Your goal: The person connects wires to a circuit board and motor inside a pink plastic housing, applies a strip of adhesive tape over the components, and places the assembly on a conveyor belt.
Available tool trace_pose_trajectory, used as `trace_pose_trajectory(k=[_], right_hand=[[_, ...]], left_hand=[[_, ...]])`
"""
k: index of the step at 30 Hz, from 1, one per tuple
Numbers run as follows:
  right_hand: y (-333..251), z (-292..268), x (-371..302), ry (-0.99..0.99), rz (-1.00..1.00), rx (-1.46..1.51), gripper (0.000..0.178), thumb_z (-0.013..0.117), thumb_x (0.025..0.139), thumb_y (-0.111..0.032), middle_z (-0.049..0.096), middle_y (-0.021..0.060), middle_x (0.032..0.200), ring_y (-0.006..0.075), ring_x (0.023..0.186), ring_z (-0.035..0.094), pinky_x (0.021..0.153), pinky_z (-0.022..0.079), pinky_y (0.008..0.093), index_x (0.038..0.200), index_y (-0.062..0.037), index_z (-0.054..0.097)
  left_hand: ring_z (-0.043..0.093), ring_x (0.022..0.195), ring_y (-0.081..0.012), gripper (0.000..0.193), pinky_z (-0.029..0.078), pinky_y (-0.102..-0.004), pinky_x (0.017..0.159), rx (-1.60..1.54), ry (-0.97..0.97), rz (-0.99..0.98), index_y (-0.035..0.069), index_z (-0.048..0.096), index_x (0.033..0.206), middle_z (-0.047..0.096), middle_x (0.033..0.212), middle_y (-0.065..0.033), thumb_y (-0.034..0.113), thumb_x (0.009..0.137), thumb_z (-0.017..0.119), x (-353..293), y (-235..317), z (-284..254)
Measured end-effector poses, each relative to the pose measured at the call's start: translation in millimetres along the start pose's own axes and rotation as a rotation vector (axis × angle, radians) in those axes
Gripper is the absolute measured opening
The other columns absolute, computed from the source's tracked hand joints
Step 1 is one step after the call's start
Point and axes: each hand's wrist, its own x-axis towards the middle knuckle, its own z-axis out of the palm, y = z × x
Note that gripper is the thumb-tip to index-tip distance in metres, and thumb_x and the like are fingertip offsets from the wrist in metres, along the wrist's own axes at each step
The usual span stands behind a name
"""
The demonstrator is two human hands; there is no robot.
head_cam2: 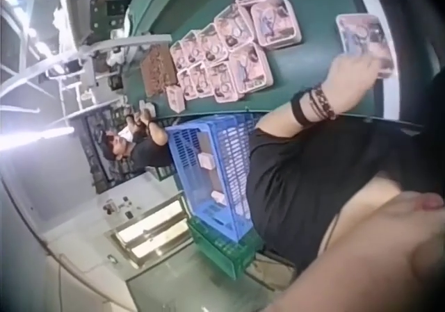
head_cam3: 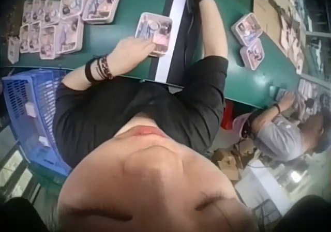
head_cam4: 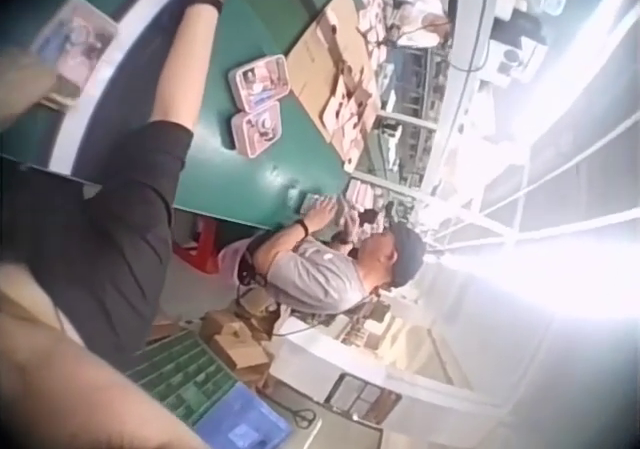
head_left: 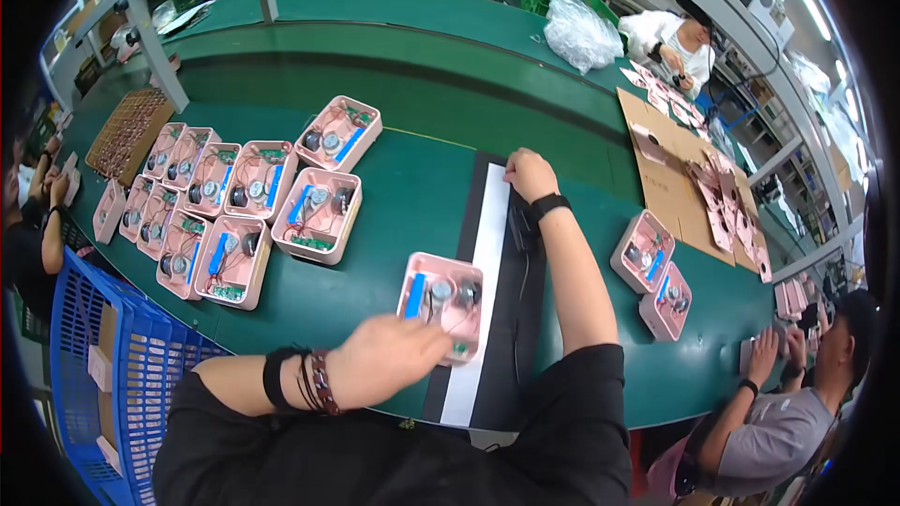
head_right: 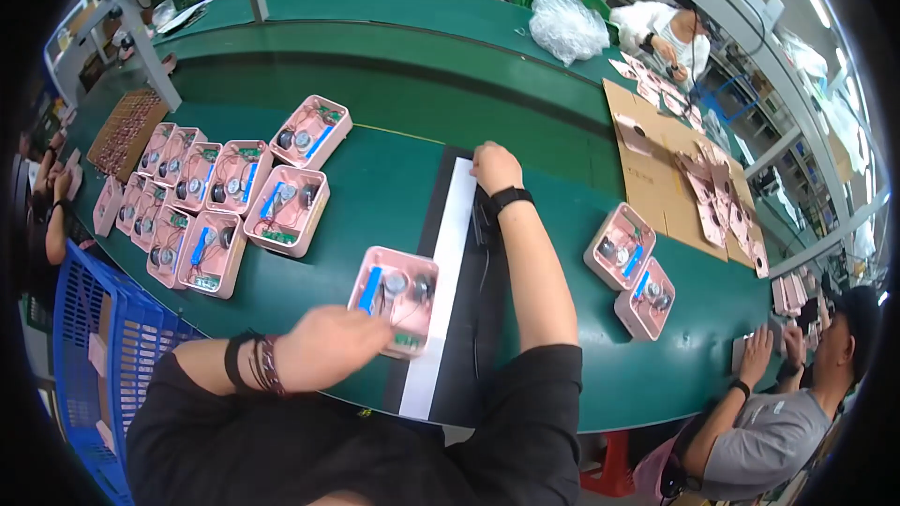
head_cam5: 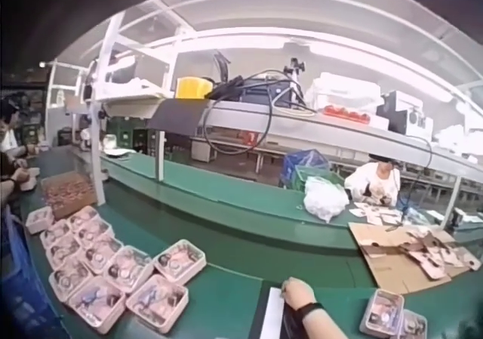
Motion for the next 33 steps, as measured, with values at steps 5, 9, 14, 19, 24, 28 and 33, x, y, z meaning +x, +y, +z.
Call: trace_pose_trajectory(k=[5,9,14,19,24,28,33], right_hand=[[11,-1,-6,0.079,-0.227,-0.205,0.006,0.066,0.077,-0.008,0.062,0.0140,0.087,0.0344,0.086,0.064,0.075,0.052,0.0442,0.078,-0.0032,0.063],[8,1,-1,0.138,-0.336,-0.245,0.005,0.063,0.077,-0.007,0.062,0.0145,0.085,0.0339,0.083,0.063,0.074,0.053,0.0433,0.078,-0.0022,0.062],[32,2,8,0.112,-0.244,-0.272,0.006,0.062,0.076,-0.003,0.060,0.0142,0.084,0.0318,0.082,0.064,0.073,0.054,0.0406,0.080,-0.0010,0.058],[42,-21,-22,0.412,0.090,0.396,0.011,0.060,0.075,0.005,0.056,0.0118,0.083,0.0259,0.083,0.066,0.067,0.053,0.0325,0.082,0.0001,0.052],[-146,-105,-136,0.295,-0.371,0.171,0.033,0.062,0.060,0.012,0.065,0.0136,0.105,0.0322,0.093,0.062,0.074,0.053,0.0380,0.089,0.0004,0.053],[-202,-94,-194,0.153,-0.702,0.244,0.018,0.068,0.065,-0.002,0.062,0.0104,0.103,0.0302,0.098,0.065,0.081,0.055,0.0405,0.082,-0.0047,0.063],[-204,-38,-227,0.288,-0.665,0.195,0.009,0.069,0.070,-0.010,0.059,0.0077,0.105,0.0263,0.105,0.066,0.086,0.054,0.0415,0.077,-0.0095,0.064]], left_hand=[[0.062,0.077,-0.0161,0.014,0.051,-0.0298,0.061,-0.191,-0.065,0.174,0.010,0.055,0.093,0.056,0.085,-0.0013,0.012,0.079,0.060,-23,-24,22],[0.061,0.078,-0.0143,0.011,0.050,-0.0284,0.061,-0.241,-0.059,0.263,0.012,0.057,0.091,0.055,0.085,0.0005,0.014,0.081,0.061,-27,-36,25],[0.060,0.074,-0.0166,0.012,0.052,-0.0304,0.063,-0.393,-0.087,0.283,0.009,0.056,0.092,0.055,0.083,-0.0014,0.011,0.081,0.062,-16,-45,27],[0.062,0.075,-0.0189,0.011,0.052,-0.0317,0.065,-0.542,-0.112,0.286,0.008,0.057,0.090,0.058,0.086,-0.0026,0.012,0.083,0.065,-7,-49,24],[0.064,0.079,-0.0251,0.011,0.052,-0.0353,0.068,-0.924,-0.021,-0.139,0.006,0.062,0.097,0.064,0.091,-0.0094,0.005,0.086,0.063,-11,-59,12],[0.065,0.084,-0.0312,0.018,0.053,-0.0383,0.072,-0.894,-0.181,-0.202,0.003,0.062,0.103,0.066,0.094,-0.0136,0.001,0.085,0.060,-12,-49,4],[0.065,0.089,-0.0355,0.020,0.053,-0.0414,0.075,-0.887,-0.228,-0.075,0.000,0.060,0.106,0.066,0.095,-0.0161,-0.001,0.086,0.056,-24,-38,1]])
